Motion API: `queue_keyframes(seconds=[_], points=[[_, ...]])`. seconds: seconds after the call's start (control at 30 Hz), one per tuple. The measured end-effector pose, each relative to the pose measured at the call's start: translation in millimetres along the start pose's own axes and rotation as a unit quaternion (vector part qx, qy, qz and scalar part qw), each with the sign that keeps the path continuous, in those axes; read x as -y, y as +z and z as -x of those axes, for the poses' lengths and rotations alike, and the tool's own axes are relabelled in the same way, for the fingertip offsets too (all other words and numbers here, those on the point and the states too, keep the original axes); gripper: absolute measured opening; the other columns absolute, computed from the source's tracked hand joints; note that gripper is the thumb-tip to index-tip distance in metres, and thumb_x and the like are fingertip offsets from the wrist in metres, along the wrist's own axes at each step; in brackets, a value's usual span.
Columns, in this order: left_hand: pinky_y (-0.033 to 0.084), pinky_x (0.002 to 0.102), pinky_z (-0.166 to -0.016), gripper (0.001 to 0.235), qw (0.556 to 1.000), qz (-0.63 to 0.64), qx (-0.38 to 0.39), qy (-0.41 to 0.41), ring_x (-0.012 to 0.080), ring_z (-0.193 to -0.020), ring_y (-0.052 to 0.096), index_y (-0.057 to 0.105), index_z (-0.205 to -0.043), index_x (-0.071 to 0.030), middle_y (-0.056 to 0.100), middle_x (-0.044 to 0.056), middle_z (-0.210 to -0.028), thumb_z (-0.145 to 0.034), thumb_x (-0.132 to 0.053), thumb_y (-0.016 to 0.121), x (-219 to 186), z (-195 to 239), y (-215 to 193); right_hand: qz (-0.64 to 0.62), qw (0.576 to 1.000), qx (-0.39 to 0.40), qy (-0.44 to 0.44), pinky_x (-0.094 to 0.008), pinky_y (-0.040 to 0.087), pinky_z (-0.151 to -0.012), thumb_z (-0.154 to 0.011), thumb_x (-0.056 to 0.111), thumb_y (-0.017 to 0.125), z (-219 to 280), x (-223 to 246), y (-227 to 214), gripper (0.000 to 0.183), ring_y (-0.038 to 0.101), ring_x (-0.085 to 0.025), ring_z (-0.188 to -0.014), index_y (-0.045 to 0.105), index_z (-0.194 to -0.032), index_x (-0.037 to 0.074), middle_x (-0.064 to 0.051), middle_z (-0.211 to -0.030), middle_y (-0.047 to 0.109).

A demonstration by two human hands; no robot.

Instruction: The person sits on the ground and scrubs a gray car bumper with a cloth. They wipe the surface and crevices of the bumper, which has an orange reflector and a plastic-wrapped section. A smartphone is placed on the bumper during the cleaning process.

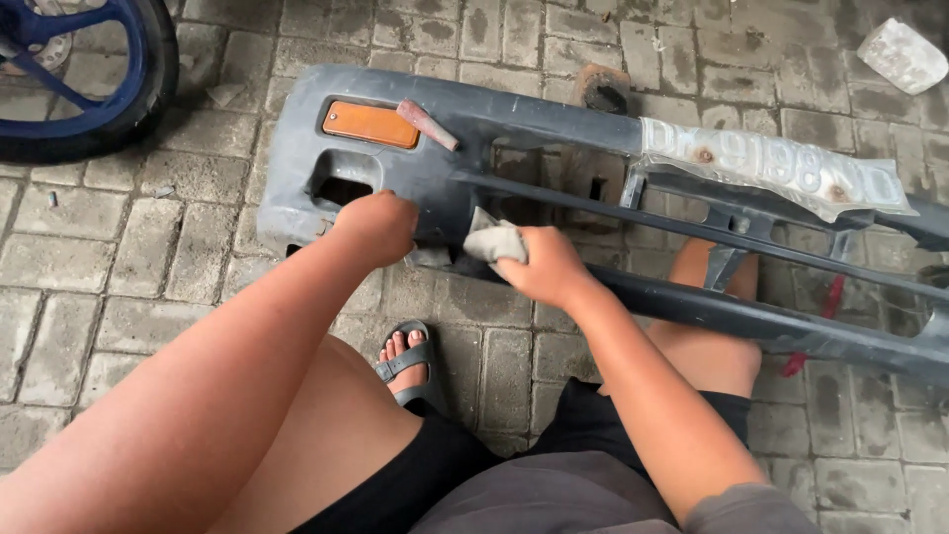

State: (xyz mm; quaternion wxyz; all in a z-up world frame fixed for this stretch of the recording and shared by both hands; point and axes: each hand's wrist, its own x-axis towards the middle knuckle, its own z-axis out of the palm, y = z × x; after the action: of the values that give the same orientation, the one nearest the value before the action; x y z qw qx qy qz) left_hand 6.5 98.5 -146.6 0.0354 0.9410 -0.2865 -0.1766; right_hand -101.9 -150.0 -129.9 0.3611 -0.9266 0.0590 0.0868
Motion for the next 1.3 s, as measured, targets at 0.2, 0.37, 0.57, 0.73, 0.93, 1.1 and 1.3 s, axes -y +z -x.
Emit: queue_keyframes(seconds=[0.2, 0.37, 0.57, 0.73, 0.93, 1.1, 1.3], points=[[0.063, 0.05, -0.076, 0.025, 0.997, -0.031, 0.008, -0.073, 0.0362, -0.091, 0.076, 0.079, -0.098, -0.014, 0.076, 0.012, -0.09, -0.084, -0.035, 0.075, 38.6, -2.0, -54.8, -0.179, 0.952, -0.249, -0.005, -0.063, 0.04, -0.114, -0.092, 0.014, 0.06, -3.8, 76.5, -17.0, 0.056, 0.049, -0.051, -0.137, 0.052, -0.145, -0.004, -0.033, -0.139, 0.058], [0.062, 0.053, -0.075, 0.025, 0.994, -0.024, -0.032, -0.106, 0.0416, -0.089, 0.076, 0.079, -0.104, -0.005, 0.077, 0.018, -0.091, -0.09, -0.023, 0.069, 47.5, 35.2, -99.7, 0.08, 0.971, -0.194, -0.111, -0.06, 0.029, -0.123, -0.088, 0.015, 0.072, -21.6, 80.0, 59.8, 0.071, 0.032, -0.046, -0.149, 0.046, -0.153, 0.001, -0.029, -0.154, 0.04], [0.062, 0.051, -0.067, 0.025, 0.992, -0.017, -0.044, -0.12, 0.0381, -0.082, 0.076, 0.079, -0.104, -0.006, 0.075, 0.014, -0.086, -0.087, -0.024, 0.071, 47.6, 27.2, -99.5, 0.136, 0.95, -0.124, -0.252, -0.057, 0.033, -0.12, -0.083, 0.022, 0.069, -21.5, 81.3, 124.2, 0.054, 0.046, -0.035, -0.146, 0.065, -0.134, 0.005, -0.018, -0.15, 0.056], [0.062, 0.052, -0.065, 0.02, 0.988, -0.008, -0.045, -0.15, 0.037, -0.079, 0.075, 0.076, -0.1, -0.007, 0.072, 0.013, -0.081, -0.086, -0.02, 0.069, 48.2, 31.4, -122.3, 0.089, 0.968, 0.09, -0.218, -0.045, 0.055, -0.09, -0.077, 0.051, 0.064, -21.8, 73.8, 120.4, 0.026, 0.071, -0.026, -0.101, 0.066, -0.082, 0.025, 0.005, -0.093, 0.075], [0.055, 0.048, -0.073, 0.027, 0.968, 0.02, -0.022, -0.249, 0.036, -0.098, 0.068, 0.074, -0.113, -0.018, 0.072, 0.009, -0.105, -0.094, -0.038, 0.072, 55.9, 35.1, -140.9, -0.028, 0.946, -0.156, -0.283, -0.046, 0.049, -0.118, -0.09, 0.018, 0.074, -24.7, 96.9, 86.8, 0.064, 0.05, -0.031, -0.146, 0.052, -0.15, 0.01, -0.012, -0.155, 0.054], [0.056, 0.047, -0.073, 0.025, 0.969, 0.028, -0.045, -0.241, 0.0349, -0.097, 0.068, 0.075, -0.111, -0.017, 0.073, 0.008, -0.104, -0.095, -0.036, 0.073, 51.1, 31.9, -143.4, 0.237, 0.922, -0.052, -0.301, -0.051, 0.014, -0.13, -0.083, 0.026, 0.079, -74.9, 76.4, 107.3, 0.075, 0.028, -0.03, -0.155, 0.051, -0.152, 0.016, -0.011, -0.166, 0.033], [0.052, 0.044, -0.059, 0.026, 0.977, -0.011, -0.049, -0.208, 0.0342, -0.076, 0.066, 0.068, -0.094, -0.009, 0.068, 0.009, -0.087, -0.092, -0.035, 0.071, 50.0, 17.5, -130.3, 0.139, 0.915, -0.018, -0.379, -0.054, 0.025, -0.127, -0.083, 0.031, 0.075, -69.4, 60.3, 110.2, 0.061, 0.045, -0.032, -0.145, 0.063, -0.141, 0.014, -0.013, -0.151, 0.056]])
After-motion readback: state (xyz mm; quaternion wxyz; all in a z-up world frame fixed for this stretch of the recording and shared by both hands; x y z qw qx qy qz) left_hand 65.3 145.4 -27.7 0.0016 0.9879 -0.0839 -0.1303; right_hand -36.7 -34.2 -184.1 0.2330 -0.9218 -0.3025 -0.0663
